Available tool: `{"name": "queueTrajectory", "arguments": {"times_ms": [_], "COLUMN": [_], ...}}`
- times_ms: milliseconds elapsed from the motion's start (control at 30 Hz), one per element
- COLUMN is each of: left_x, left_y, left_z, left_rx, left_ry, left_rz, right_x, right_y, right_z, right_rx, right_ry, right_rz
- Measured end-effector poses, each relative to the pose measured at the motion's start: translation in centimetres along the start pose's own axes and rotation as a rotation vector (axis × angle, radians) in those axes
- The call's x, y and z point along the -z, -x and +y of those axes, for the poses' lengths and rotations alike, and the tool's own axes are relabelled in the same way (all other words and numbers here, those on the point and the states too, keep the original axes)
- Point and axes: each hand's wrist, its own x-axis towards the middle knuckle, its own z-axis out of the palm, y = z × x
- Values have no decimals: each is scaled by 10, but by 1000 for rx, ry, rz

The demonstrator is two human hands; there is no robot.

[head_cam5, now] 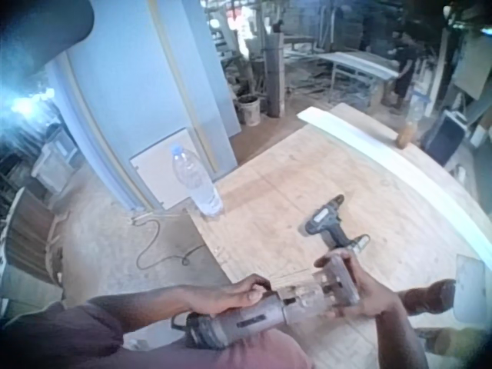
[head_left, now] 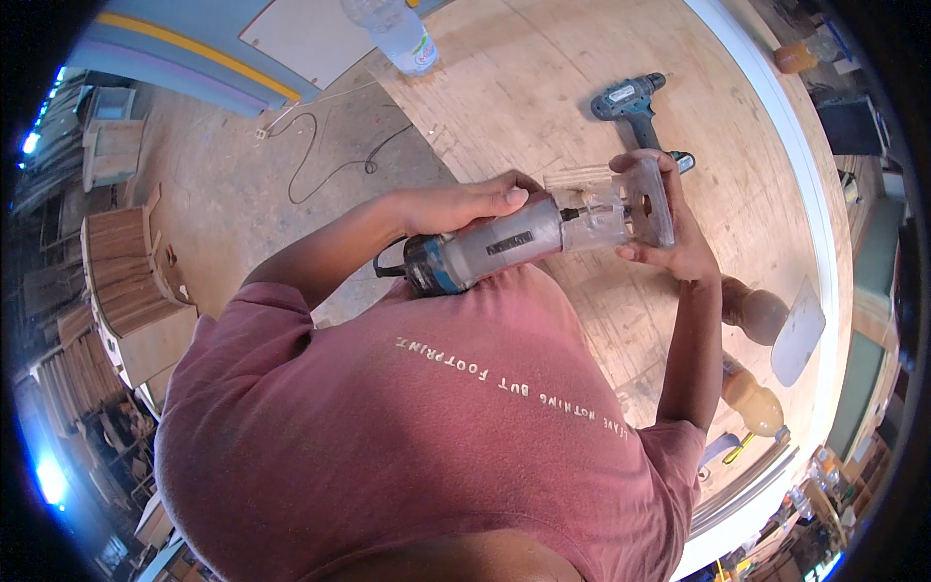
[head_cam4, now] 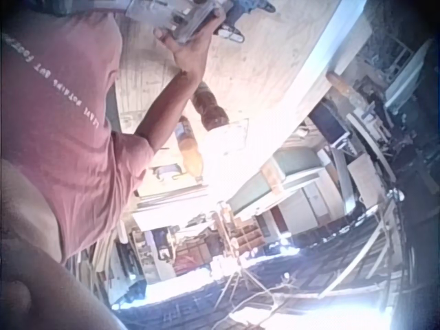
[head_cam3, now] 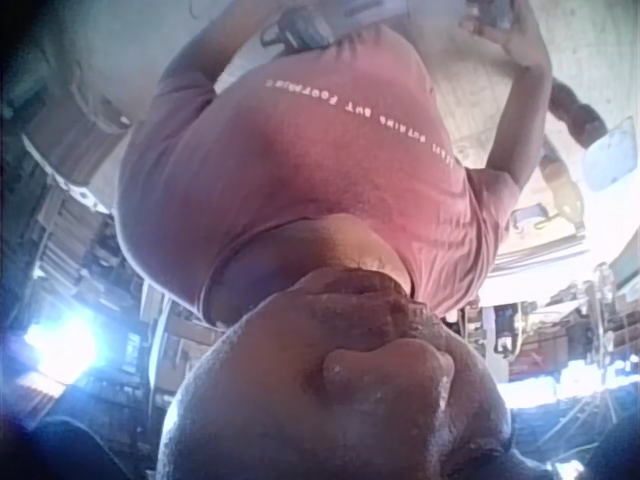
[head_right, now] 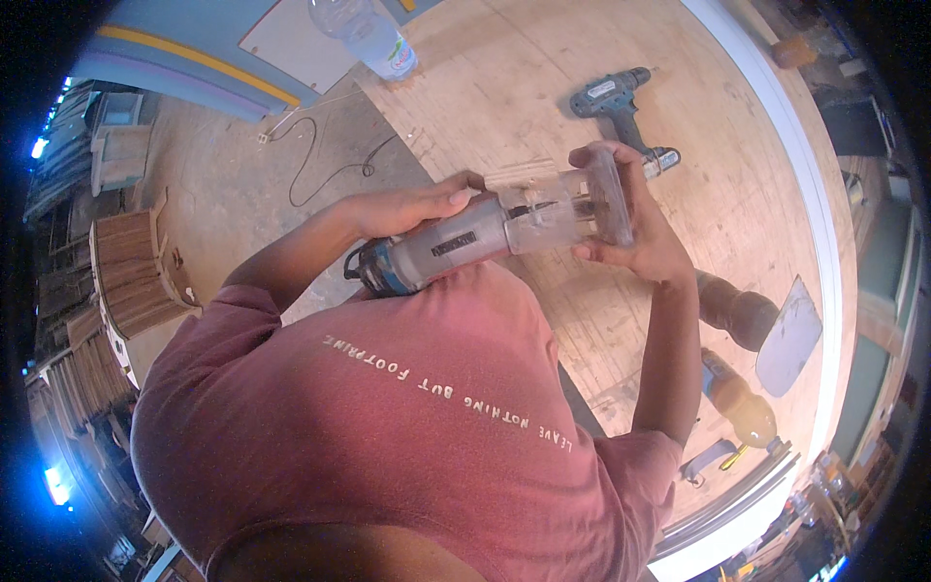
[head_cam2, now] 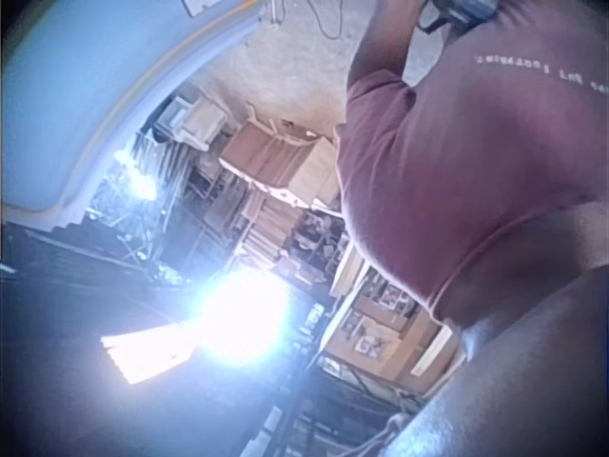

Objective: The person assembles a handheld power tool by attaching a clear plastic base to a motor unit. They use a cordless drill to fasten screws into the base, then attach a sanding pad to the motor shaft. The person repeatedly aligns and secures the base to the motor, checking the fit and tightening the screws.

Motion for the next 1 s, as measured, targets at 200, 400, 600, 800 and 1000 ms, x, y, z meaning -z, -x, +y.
{"name": "queueTrajectory", "arguments": {"times_ms": [200,400,600,800,1000], "left_x": [5,4,1,4,2], "left_y": [-5,-4,-7,-13,-9], "left_z": [-8,-1,1,-5,0], "left_rx": [-101,-75,-122,-126,-201], "left_ry": [-100,-87,-90,-82,-50], "left_rz": [43,24,21,76,99], "right_x": [0,0,0,5,8], "right_y": [-2,-1,5,4,1], "right_z": [10,4,4,15,36], "right_rx": [1,12,-1,-55,-69], "right_ry": [-49,-20,-11,-95,-170], "right_rz": [-14,-63,-42,-54,-44]}}
